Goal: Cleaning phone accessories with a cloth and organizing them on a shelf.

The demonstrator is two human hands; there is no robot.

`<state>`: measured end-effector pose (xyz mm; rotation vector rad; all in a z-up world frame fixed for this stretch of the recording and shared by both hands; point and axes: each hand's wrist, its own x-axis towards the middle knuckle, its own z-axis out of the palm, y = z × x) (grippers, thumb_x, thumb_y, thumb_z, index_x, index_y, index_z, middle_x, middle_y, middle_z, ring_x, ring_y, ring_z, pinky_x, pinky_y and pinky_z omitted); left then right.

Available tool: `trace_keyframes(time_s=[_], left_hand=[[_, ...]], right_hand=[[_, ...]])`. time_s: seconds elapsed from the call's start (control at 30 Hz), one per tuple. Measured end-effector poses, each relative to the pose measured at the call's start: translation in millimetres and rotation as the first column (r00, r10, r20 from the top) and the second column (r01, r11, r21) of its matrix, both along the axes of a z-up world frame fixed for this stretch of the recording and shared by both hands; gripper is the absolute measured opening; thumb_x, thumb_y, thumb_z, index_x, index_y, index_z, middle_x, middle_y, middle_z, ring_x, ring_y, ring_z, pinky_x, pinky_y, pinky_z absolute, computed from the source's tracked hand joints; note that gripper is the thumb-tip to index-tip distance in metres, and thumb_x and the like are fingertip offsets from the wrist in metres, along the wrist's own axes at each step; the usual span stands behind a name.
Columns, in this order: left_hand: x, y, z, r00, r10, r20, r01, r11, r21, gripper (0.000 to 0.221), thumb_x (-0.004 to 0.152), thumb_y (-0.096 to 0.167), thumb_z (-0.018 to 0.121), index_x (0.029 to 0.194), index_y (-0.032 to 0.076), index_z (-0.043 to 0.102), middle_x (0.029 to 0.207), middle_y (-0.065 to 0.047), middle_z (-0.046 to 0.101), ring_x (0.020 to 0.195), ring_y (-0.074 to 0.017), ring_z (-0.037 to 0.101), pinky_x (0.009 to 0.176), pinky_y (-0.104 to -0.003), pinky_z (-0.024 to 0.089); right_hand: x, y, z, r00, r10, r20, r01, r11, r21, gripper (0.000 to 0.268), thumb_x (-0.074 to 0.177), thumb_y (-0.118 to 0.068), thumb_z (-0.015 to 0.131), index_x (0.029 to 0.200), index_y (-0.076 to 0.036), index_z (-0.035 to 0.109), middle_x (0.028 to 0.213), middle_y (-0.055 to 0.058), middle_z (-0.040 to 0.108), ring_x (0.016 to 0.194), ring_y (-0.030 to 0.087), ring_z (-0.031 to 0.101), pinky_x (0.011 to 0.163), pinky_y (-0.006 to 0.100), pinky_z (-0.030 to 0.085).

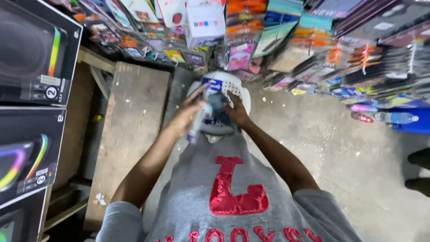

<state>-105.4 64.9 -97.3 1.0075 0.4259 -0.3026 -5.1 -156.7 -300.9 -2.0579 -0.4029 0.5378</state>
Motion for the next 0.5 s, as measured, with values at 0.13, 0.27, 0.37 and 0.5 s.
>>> trace_keyframes(time_s=[0.13, 0.27, 0.37, 0.5], left_hand=[[37.3, -24.5, 15.3, 0.89, -0.032, 0.456, -0.23, 0.832, 0.506, 0.093, 0.073, 0.036, 0.092, 0.154, 0.026, 0.049, 0.132, -0.014, 0.052, 0.11, -0.0207, 0.055, 0.088, -0.03, 0.049], [67.2, -48.8, 52.3, 0.794, -0.256, 0.552, -0.383, 0.495, 0.78, 0.098, 0.07, 0.028, 0.097, 0.154, 0.033, 0.048, 0.137, -0.019, 0.039, 0.124, -0.0409, 0.053, 0.105, -0.045, 0.045], [88.8, -66.7, 73.6, 0.766, -0.33, 0.552, -0.366, 0.482, 0.796, 0.095, 0.073, 0.019, 0.093, 0.155, 0.033, 0.046, 0.139, -0.022, 0.038, 0.126, -0.0477, 0.052, 0.102, -0.051, 0.046], [118.8, -82.4, 86.2, 0.67, -0.382, 0.636, -0.415, 0.518, 0.748, 0.095, 0.071, 0.021, 0.093, 0.154, 0.032, 0.048, 0.144, -0.023, 0.039, 0.131, -0.0466, 0.049, 0.108, -0.051, 0.041]], right_hand=[[8.1, 11.7, 127.5, 0.929, -0.176, -0.325, 0.337, 0.764, 0.55, 0.076, 0.101, -0.058, 0.051, 0.161, -0.017, 0.029, 0.142, 0.022, 0.047, 0.122, 0.036, 0.053, 0.099, 0.046, 0.05], [24.8, 2.0, 240.9, 0.91, -0.303, -0.284, 0.41, 0.545, 0.731, 0.077, 0.103, -0.064, 0.037, 0.145, 0.0, 0.049, 0.11, 0.012, 0.055, 0.086, 0.024, 0.064, 0.076, 0.039, 0.061], [48.0, -20.2, 251.2, 0.893, -0.445, 0.069, 0.289, 0.685, 0.668, 0.036, 0.1, -0.012, 0.071, 0.129, 0.007, 0.063, 0.09, 0.019, 0.071, 0.066, 0.028, 0.072, 0.063, 0.038, 0.062], [61.4, -50.3, 273.6, 0.923, -0.377, 0.073, 0.216, 0.668, 0.712, 0.041, 0.101, -0.005, 0.063, 0.141, 0.005, 0.056, 0.094, 0.021, 0.072, 0.074, 0.029, 0.075, 0.071, 0.042, 0.066]])
